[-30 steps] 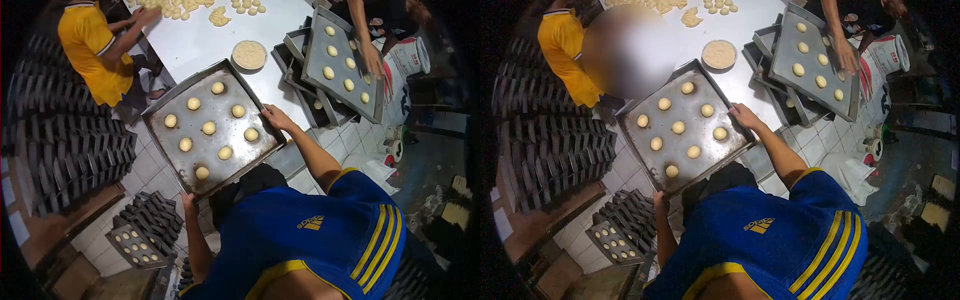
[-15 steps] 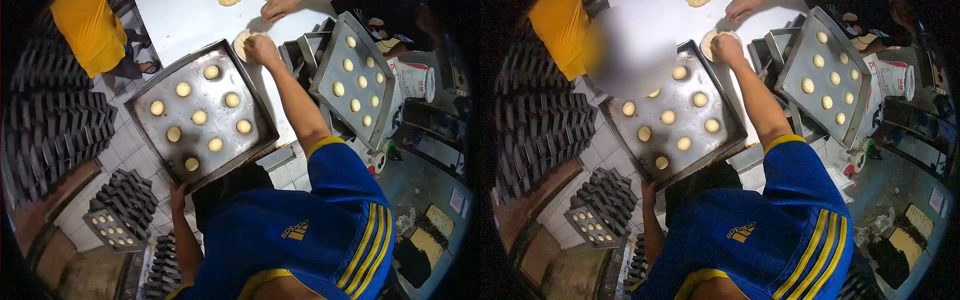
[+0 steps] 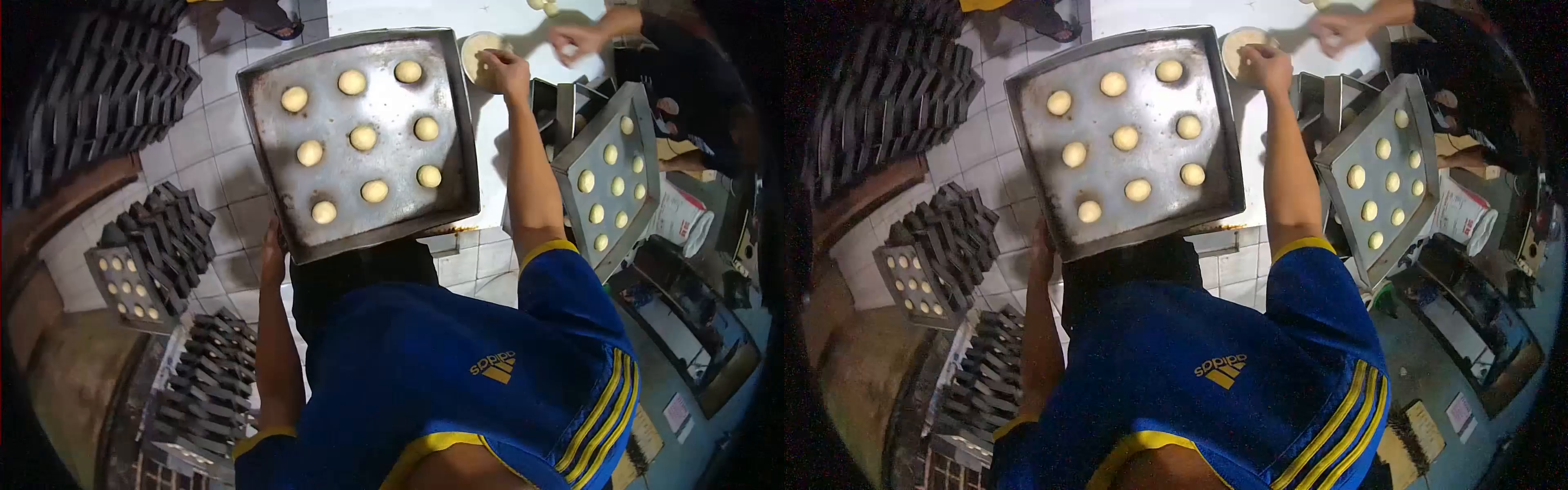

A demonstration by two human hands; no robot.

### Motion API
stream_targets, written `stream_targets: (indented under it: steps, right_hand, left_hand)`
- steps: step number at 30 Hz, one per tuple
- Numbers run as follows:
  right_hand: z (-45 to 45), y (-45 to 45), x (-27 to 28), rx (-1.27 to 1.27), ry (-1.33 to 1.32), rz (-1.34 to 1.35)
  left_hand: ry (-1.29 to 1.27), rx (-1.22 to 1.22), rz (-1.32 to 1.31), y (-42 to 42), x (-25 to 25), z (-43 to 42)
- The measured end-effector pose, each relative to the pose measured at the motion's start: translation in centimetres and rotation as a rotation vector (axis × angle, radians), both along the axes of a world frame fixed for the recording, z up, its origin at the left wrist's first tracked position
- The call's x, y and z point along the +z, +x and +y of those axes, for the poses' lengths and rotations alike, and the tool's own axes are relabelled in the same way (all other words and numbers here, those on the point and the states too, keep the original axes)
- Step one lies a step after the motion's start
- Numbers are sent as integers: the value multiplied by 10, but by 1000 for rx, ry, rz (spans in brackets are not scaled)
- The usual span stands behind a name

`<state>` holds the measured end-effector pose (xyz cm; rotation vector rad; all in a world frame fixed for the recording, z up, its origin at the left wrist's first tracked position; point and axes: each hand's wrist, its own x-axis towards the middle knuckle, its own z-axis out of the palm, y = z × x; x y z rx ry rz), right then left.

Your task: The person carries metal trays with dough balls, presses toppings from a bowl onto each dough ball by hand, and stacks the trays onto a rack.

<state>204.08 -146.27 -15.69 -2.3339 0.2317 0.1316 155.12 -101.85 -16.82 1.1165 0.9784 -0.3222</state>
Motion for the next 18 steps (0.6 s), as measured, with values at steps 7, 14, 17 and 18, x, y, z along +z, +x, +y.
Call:
stream_targets:
  steps: [7,14,17,18]
  right_hand:
    - [2,-16,-3,-58,371,32]
    - [91,-63,22,334,76,-79]
    - [111,-73,-2,387,75,-201]
    - [115,-74,-8,386,75,-200]
  left_hand:
    - [-85,55,13,5,-31,4]
    - [-146,72,16,-3,-45,8]
    - [-93,85,46,4,-31,3]
    - [-106,85,17,1,-37,5]
